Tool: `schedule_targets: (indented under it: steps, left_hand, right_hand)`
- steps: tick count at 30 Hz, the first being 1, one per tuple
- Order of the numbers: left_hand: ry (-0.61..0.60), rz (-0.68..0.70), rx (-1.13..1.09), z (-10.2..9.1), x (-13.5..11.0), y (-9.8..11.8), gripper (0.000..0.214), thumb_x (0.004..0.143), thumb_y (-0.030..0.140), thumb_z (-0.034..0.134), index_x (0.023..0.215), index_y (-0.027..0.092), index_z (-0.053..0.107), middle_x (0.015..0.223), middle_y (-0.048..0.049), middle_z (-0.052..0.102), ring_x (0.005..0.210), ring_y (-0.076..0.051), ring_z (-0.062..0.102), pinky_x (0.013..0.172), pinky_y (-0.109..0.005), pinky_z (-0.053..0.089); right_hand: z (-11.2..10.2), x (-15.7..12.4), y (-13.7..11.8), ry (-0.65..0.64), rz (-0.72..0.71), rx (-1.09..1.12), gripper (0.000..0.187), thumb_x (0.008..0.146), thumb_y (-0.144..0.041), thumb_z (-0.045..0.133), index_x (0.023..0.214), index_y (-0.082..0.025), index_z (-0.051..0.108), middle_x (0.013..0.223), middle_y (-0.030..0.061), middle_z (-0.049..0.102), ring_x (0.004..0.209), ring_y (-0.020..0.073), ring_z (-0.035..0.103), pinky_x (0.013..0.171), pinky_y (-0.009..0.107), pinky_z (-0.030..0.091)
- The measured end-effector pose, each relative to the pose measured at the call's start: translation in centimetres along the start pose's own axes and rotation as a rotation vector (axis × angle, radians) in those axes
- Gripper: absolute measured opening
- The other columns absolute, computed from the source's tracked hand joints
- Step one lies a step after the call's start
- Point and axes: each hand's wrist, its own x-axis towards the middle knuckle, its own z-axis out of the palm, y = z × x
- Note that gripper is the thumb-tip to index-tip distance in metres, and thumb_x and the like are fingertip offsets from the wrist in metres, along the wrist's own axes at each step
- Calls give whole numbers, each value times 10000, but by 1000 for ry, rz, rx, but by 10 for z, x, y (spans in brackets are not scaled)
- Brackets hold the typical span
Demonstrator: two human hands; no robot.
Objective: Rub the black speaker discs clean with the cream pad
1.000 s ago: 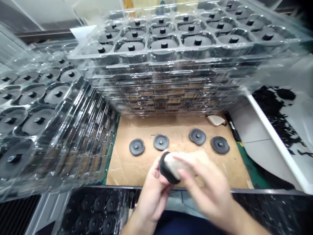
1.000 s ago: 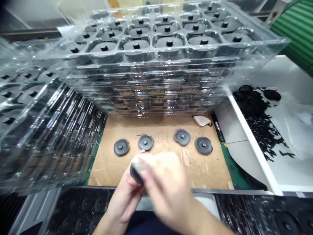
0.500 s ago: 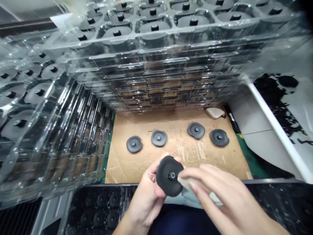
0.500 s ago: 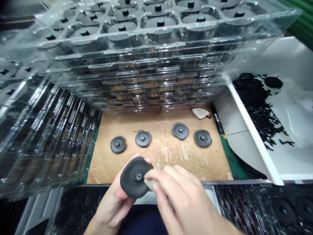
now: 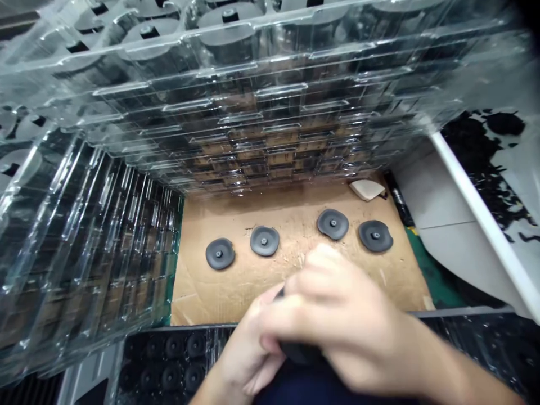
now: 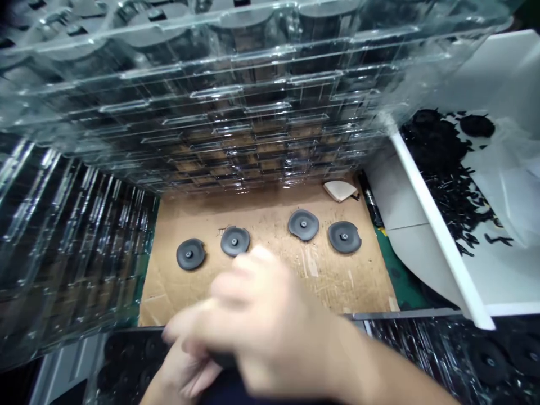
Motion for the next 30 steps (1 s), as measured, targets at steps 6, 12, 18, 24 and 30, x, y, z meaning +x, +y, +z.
schedule_targets:
  steps: [6,12,18,24,30]
  left_hand:
    - [-179,-106,-219,-2,2,5,543,540,376,806,1038,196,689,1103,-93,700,965,-257,675,811,-291,548]
    - [-85,-85,-251,-11,9,1,463,677,363,732,1079,146,657,1187,-111,660,1101,-276,607,915,-319,508]
    - [41,-27,-309,-9,12,-5,567,753,293,692,1267,147,503,1141,-129,678,1156,-273,572,1061,-408,386]
    - [98,33,-307,-8,3,-13,564,720,242,725,1235,112,536,1135,-153,675,1113,-292,598,1031,-414,424]
    - [57,51,-270,-9,-4,-16,364,737,217,707,1076,103,644,1138,-144,671,1117,-280,593,1058,-430,390]
  right_hand:
    - [21,-51,55,91,536,-41,204,901,-259,499,1006,-239,673,927,16,711,815,156,669,671,251,547]
    - [78,-109,60,175,554,-295,322,892,-253,475,1171,-208,631,1141,158,585,822,231,590,726,446,520]
    - [84,-106,70,213,510,-330,318,902,-290,480,1174,-211,625,1076,138,615,850,224,612,740,394,530]
    - [80,-99,71,296,559,-274,274,936,-261,423,1102,-145,607,935,109,686,827,208,658,755,350,531]
    - [86,-113,45,218,486,-124,198,907,-252,481,1012,-201,642,840,41,708,747,178,676,668,286,551]
